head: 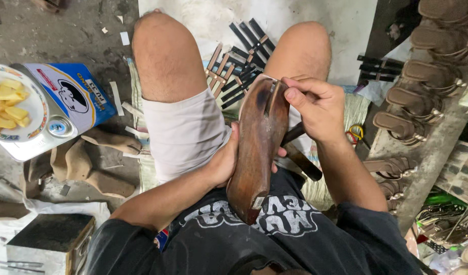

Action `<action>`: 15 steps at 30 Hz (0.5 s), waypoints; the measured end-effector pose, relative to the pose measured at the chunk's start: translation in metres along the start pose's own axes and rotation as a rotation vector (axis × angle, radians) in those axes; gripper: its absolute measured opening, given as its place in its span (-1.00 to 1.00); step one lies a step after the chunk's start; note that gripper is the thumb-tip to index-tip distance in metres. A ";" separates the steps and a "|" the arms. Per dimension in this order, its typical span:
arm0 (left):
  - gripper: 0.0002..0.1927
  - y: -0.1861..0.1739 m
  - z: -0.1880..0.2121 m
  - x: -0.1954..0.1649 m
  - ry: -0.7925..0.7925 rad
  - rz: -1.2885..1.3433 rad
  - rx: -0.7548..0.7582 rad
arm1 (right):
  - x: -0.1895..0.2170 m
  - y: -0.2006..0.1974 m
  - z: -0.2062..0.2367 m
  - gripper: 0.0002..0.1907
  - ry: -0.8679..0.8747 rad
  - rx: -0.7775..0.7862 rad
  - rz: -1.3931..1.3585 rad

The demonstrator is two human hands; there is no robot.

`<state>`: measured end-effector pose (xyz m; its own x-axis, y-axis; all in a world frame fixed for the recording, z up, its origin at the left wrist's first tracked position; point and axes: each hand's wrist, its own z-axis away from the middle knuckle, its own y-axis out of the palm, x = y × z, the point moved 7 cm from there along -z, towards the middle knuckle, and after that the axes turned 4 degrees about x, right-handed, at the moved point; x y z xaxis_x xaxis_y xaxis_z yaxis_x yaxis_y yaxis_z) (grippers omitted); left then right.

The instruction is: The person assembles a brown sandal by attaching straps to the sole using a hammer and small metal pieces. They repeatedly position the straps, tap them into place, and inspect the fit while sitting on the floor.

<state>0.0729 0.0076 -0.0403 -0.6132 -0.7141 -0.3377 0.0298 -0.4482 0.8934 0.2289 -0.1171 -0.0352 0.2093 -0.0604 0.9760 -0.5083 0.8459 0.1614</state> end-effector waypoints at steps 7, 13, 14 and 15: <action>0.04 -0.017 -0.004 -0.015 -0.018 -0.189 -0.113 | -0.003 0.003 -0.010 -0.66 0.079 0.044 -0.142; -0.37 -0.042 -0.027 -0.116 0.286 -0.813 -0.281 | 0.004 0.012 -0.046 -0.67 0.128 0.116 -0.163; -0.47 -0.050 -0.034 -0.119 0.194 -0.807 -0.349 | 0.008 0.010 -0.058 -0.67 0.130 0.165 -0.038; -0.55 -0.058 -0.040 -0.122 0.106 -0.803 -0.419 | 0.011 0.004 -0.072 -0.67 0.128 0.219 0.085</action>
<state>0.1777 0.0992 -0.0632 -0.4984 -0.1391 -0.8557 -0.0779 -0.9759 0.2040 0.2896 -0.0760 -0.0343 0.2548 0.0849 0.9633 -0.6942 0.7095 0.1211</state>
